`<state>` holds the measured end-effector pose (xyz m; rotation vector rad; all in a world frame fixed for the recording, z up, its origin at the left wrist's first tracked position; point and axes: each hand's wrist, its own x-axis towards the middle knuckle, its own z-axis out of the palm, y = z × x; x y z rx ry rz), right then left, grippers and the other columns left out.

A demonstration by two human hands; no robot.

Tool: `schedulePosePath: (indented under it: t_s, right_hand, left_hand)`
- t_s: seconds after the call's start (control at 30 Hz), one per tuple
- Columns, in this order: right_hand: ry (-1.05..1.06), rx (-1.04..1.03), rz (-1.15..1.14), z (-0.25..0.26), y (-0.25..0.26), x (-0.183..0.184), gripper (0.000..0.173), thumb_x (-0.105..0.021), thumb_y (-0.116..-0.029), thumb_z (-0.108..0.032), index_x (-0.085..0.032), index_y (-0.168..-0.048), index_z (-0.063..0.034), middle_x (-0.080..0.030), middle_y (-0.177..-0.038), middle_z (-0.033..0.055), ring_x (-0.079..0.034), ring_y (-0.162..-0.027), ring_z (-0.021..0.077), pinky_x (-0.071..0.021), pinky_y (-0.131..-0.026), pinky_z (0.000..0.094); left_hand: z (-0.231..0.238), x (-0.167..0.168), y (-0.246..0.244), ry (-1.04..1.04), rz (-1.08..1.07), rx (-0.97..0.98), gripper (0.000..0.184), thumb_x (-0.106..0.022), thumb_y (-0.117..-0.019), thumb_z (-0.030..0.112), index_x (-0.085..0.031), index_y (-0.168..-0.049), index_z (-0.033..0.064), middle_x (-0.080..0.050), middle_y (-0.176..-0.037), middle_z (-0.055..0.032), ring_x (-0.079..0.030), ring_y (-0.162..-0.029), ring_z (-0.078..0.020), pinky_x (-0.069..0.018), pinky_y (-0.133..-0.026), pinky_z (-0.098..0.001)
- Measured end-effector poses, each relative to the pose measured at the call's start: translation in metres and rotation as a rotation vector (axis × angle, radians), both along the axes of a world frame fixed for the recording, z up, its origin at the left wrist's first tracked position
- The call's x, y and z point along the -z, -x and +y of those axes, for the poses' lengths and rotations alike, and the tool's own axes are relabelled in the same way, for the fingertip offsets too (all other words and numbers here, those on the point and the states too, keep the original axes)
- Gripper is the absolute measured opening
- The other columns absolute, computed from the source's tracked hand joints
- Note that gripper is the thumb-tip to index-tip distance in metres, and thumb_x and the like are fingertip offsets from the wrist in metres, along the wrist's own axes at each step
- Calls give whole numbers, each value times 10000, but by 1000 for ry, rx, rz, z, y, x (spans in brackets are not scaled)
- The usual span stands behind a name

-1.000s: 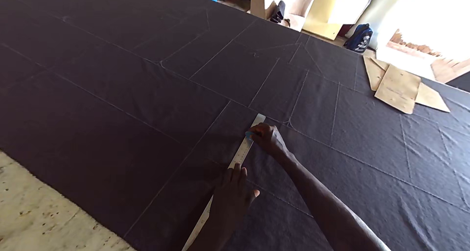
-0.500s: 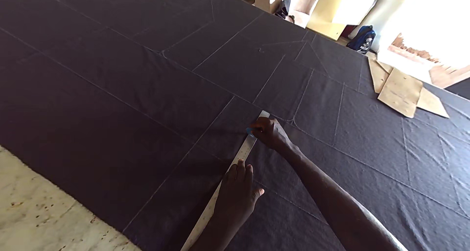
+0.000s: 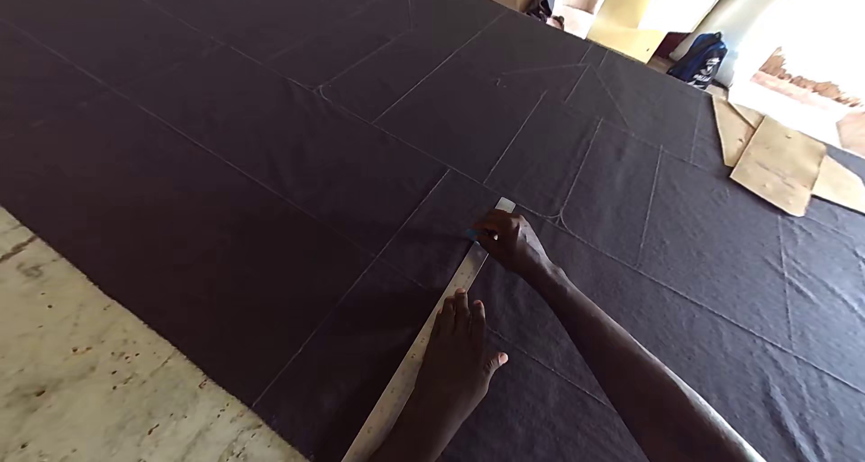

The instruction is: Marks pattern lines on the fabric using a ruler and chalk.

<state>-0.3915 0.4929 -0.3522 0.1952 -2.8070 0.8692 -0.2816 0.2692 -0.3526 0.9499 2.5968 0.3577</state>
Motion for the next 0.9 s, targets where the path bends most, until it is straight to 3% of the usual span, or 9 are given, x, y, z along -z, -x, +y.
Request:
schedulePosePath:
  t_s: [0.17,0.27,0.37,0.47,0.63,0.9]
  right_hand:
    - [114,106,24,4,-9,20,210,-645,-972,-187,-711,-1153,-103,-725,-1051,79,-717,-883,217,-605,-786,478]
    - [168,111,172,6,-14,37,217,-654,-977,-180,-711,-1159,-75,-729,-1052,86,-706,-893,193,-594,-818,433]
    - [190,122,232,6,-17,43,210,-671,-970,-187,-723,-1145,-85,-733,-1019,60,-697,-854,145,-599,-785,365]
    - [233,128,229,5,-19,42,186,-681,-958,-185,-731,-1114,-97,-732,-975,40,-690,-813,120,-597,-751,341]
    - [255,127,231,6,-19,42,178,-687,-955,-179,-727,-1108,-99,-731,-960,28,-682,-786,103,-593,-728,320]
    - [291,103,240,8,-19,43,186,-686,-947,-155,-724,-1111,-76,-735,-957,32,-688,-801,90,-596,-749,303]
  left_hand:
    - [-9,27,-8,-201,140,-12,827,-348,-1022,662,-378,-1570,44,-277,-1665,-193,-196,-1568,-344,-235,-1266,-472]
    - [-20,36,-7,-496,144,-80,677,-443,-1044,558,-487,-1517,76,-438,-1591,-134,-349,-1516,-278,-360,-1217,-429]
    - [-38,28,-1,-739,39,-180,506,-552,-1043,427,-585,-1426,99,-599,-1432,-60,-533,-1367,-176,-480,-1132,-385]
    - [-67,25,0,-701,102,-238,428,-587,-1030,388,-657,-1350,113,-684,-1292,-23,-624,-1230,-148,-541,-1046,-348]
    - [-93,37,-3,-576,247,-245,440,-639,-980,429,-693,-1314,148,-666,-1275,-46,-600,-1189,-210,-500,-1009,-423]
    - [-91,40,-5,-506,289,-267,367,-634,-977,429,-731,-1254,209,-682,-1230,-12,-603,-1150,-201,-484,-974,-426]
